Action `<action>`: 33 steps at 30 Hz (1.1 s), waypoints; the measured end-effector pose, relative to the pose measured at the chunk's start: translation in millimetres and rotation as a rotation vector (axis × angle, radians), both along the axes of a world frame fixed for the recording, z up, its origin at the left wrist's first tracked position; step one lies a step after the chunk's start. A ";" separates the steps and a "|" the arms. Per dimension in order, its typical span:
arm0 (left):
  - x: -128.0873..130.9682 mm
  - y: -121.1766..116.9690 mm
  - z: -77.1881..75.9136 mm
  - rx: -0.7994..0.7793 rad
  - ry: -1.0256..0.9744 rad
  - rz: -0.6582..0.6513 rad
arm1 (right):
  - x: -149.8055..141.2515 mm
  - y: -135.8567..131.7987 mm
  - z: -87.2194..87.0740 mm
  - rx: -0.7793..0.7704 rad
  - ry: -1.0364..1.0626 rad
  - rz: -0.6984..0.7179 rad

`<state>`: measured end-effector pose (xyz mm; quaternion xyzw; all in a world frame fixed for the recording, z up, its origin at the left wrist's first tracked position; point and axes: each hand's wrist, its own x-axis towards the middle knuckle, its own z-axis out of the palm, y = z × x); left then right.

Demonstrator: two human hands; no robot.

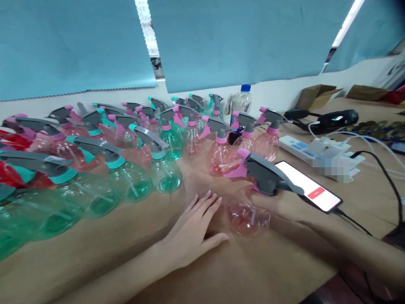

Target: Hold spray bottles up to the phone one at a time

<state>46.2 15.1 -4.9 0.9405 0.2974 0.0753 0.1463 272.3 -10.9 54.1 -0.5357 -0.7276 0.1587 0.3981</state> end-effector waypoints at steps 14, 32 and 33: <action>-15.2 -23.7 -2.9 0.051 0.015 0.014 | 0.1 9.2 3.8 -0.119 0.021 -0.092; -28.3 -19.8 -3.4 0.096 0.034 0.151 | -17.3 14.0 0.5 -0.148 0.238 -0.067; -28.2 -19.9 -3.1 0.098 0.039 0.148 | -16.6 14.6 -0.9 -0.168 0.255 -0.066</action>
